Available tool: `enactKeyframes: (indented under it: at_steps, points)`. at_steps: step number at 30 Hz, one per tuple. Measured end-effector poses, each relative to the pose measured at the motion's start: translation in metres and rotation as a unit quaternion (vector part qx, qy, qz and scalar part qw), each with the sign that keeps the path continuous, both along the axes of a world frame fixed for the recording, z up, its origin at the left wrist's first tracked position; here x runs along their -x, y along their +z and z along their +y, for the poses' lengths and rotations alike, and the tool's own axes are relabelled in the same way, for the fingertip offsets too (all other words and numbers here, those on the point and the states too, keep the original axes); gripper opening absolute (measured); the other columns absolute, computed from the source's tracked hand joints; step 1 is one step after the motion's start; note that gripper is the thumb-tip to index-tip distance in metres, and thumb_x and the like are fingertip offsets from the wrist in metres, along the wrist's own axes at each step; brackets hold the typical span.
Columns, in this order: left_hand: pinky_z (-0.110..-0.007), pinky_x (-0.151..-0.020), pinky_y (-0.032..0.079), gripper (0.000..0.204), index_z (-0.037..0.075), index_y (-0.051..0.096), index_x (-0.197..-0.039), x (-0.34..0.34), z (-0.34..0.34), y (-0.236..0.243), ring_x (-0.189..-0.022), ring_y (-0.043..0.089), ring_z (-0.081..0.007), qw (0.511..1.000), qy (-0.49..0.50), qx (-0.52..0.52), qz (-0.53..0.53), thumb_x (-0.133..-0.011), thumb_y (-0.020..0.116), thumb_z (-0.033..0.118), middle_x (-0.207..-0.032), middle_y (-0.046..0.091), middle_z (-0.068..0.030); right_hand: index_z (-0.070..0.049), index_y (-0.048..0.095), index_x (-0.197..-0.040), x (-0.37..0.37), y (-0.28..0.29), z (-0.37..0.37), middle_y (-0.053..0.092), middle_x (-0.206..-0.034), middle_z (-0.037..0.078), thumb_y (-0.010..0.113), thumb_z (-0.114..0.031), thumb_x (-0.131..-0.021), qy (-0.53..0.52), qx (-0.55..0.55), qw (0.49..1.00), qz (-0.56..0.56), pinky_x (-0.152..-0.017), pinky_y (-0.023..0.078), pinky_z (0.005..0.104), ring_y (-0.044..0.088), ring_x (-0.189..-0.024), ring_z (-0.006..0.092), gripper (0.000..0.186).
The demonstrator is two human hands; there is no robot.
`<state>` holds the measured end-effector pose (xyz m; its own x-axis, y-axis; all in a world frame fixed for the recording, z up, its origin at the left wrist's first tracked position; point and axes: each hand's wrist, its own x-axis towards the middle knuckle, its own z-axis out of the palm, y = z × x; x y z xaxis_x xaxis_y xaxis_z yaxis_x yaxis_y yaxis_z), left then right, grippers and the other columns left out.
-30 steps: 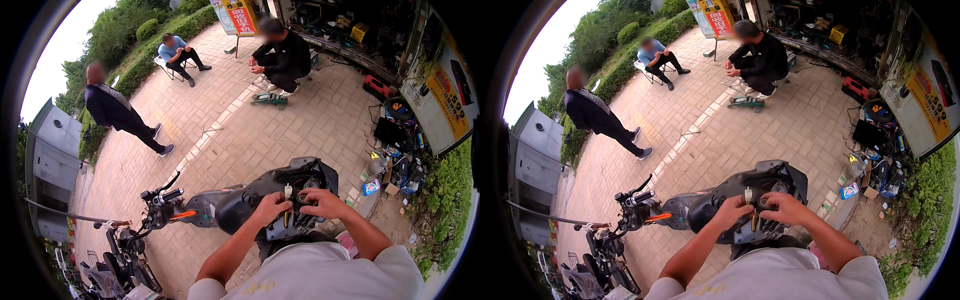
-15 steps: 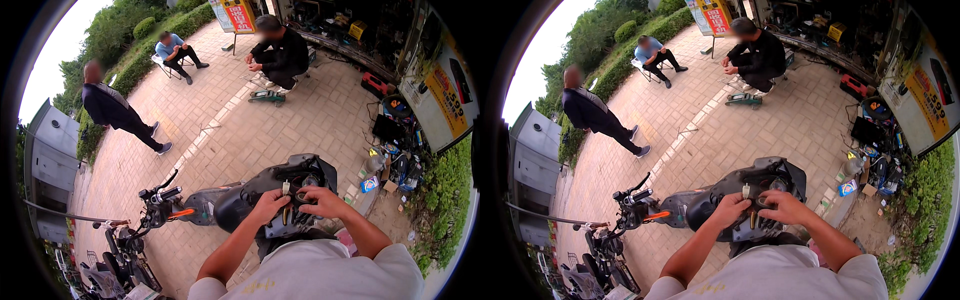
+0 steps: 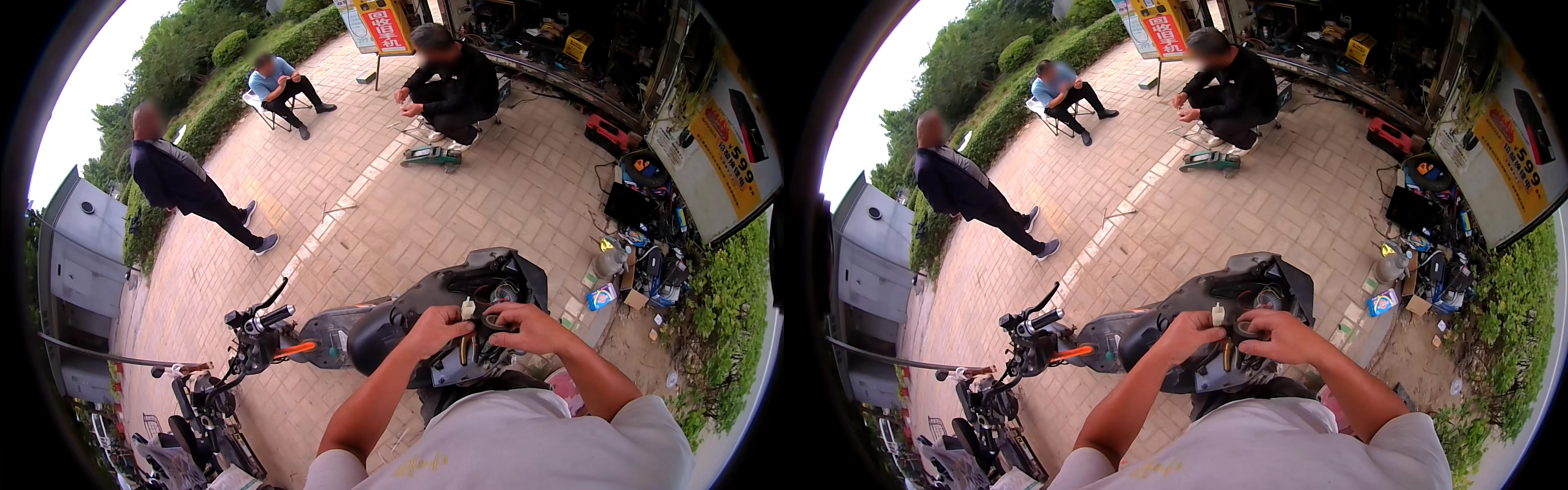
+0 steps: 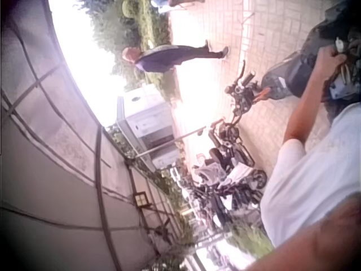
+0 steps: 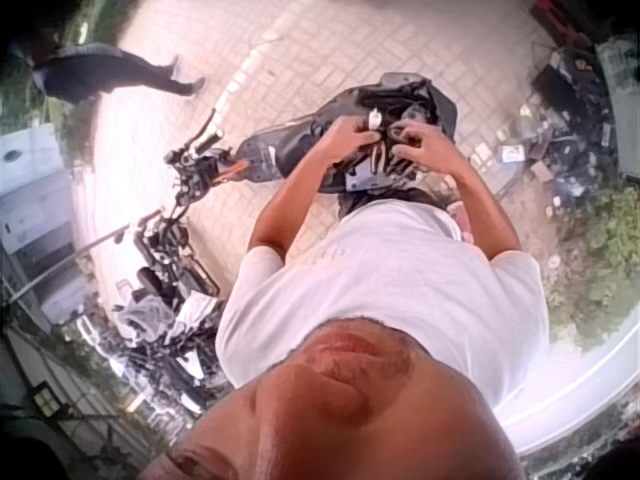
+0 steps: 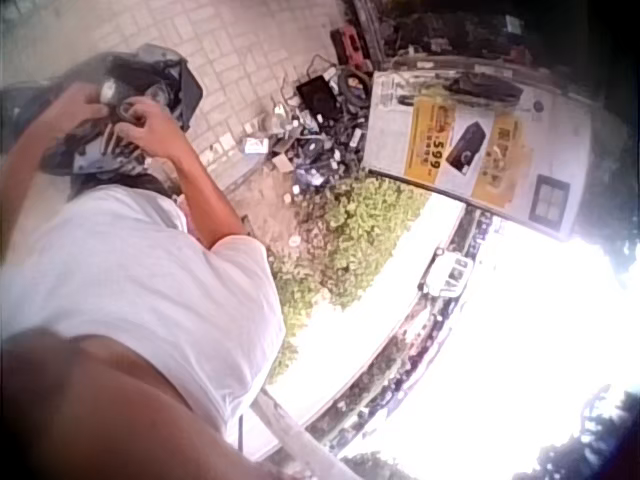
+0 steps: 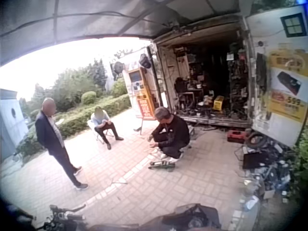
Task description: The person uses pliers and a screwdriver to strip insulation from wires and manipulate a white connector on an electric scooter. They repeatedly adjust and reposition the wires and connector while working over the scooter's open body.
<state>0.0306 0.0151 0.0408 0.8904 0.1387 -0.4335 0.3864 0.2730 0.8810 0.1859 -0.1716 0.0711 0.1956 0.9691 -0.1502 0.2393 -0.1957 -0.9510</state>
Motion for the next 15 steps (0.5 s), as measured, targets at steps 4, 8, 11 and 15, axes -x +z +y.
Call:
enactKeyframes:
  at_steps: [4,8,11,15]
  points:
    - [-0.027,-0.078,0.051,0.021,-0.006,0.063,-0.106,0.005,-0.003,-0.008,-0.084,0.062,-0.0117,1.0,0.004,0.01,-0.01,-0.089,0.065,0.006,-0.095,0.067,-0.0065,0.003,0.062,-0.082,0.002,-0.006,0.0,0.057,-0.125,0.013,0.074,-0.023,-0.081,0.009,0.001,1.0,0.006,-0.083,0.047,0.032,0.058,-0.099,0.0186,0.029]
    - [-0.027,-0.079,0.051,0.022,-0.005,0.062,-0.107,0.007,-0.004,-0.009,-0.084,0.061,-0.0114,1.0,0.008,-0.004,-0.003,-0.089,0.066,0.006,-0.095,0.066,-0.0059,0.003,0.062,-0.083,0.005,-0.002,0.001,0.058,-0.124,0.013,0.074,-0.022,-0.081,0.011,0.0,1.0,0.021,-0.083,0.048,0.0314,0.059,-0.096,0.0179,0.028]
    - [-0.027,-0.08,0.05,0.023,-0.005,0.062,-0.108,0.0,-0.006,0.005,-0.085,0.061,-0.0113,1.0,0.014,-0.001,0.011,-0.087,0.066,0.003,-0.096,0.066,-0.006,0.003,0.061,-0.082,0.003,-0.001,0.001,0.058,-0.124,0.012,0.075,-0.022,-0.08,0.009,-0.017,0.999,0.031,-0.08,0.048,0.0307,0.059,-0.094,0.0172,0.028]
    - [-0.026,-0.08,0.05,0.026,-0.006,0.062,-0.111,0.008,-0.01,0.009,-0.087,0.062,-0.012,0.999,0.035,0.041,0.002,-0.086,0.065,0.001,-0.099,0.067,-0.007,0.002,0.062,-0.081,0.006,-0.003,0.0,0.056,-0.127,0.013,0.072,-0.022,-0.082,0.018,-0.014,1.0,0.003,-0.081,0.047,0.0315,0.059,-0.099,0.0207,0.027]
